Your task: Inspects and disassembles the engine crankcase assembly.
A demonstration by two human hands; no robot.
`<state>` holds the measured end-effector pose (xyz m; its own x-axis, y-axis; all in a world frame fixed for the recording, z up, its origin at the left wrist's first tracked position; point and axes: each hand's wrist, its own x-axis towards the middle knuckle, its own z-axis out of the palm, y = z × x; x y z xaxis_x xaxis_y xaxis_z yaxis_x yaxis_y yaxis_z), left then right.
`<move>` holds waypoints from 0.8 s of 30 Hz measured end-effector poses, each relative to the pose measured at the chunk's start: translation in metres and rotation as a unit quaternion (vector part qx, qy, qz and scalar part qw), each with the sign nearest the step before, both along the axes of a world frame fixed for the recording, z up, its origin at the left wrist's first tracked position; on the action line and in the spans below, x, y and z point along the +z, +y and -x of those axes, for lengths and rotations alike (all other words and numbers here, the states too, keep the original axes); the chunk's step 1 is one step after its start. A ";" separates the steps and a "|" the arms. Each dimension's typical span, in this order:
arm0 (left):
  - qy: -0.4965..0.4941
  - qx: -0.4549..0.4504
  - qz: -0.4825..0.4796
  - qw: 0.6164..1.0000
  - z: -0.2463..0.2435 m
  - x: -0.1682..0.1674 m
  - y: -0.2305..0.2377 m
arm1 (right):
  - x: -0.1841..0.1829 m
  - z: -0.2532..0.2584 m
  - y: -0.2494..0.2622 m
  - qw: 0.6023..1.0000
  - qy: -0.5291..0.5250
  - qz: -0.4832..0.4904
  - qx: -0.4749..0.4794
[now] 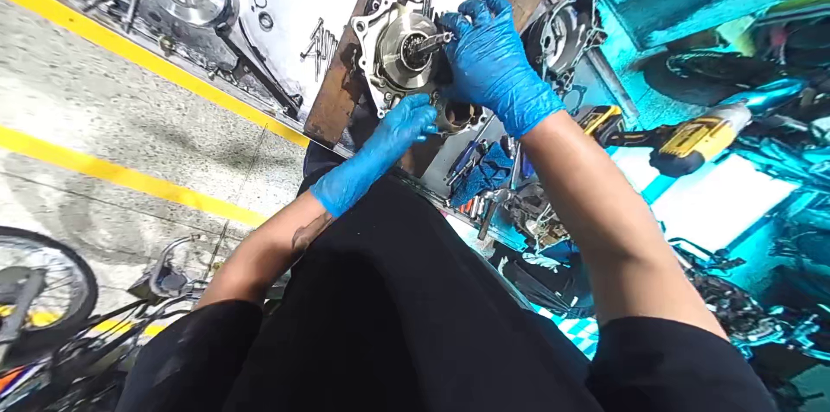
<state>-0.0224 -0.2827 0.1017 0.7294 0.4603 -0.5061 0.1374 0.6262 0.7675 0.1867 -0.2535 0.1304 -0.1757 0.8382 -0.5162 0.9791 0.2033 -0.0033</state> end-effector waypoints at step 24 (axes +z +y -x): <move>-0.081 0.159 0.139 0.974 -0.053 -0.028 -0.020 | 0.025 -0.035 -0.036 0.974 0.134 -0.058 -0.172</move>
<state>0.0309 -0.3030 0.0734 0.6528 0.5381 -0.5332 -0.2066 0.8036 0.5581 0.2218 -0.2896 0.1555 0.0103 0.9214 -0.3884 0.9565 -0.1223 -0.2648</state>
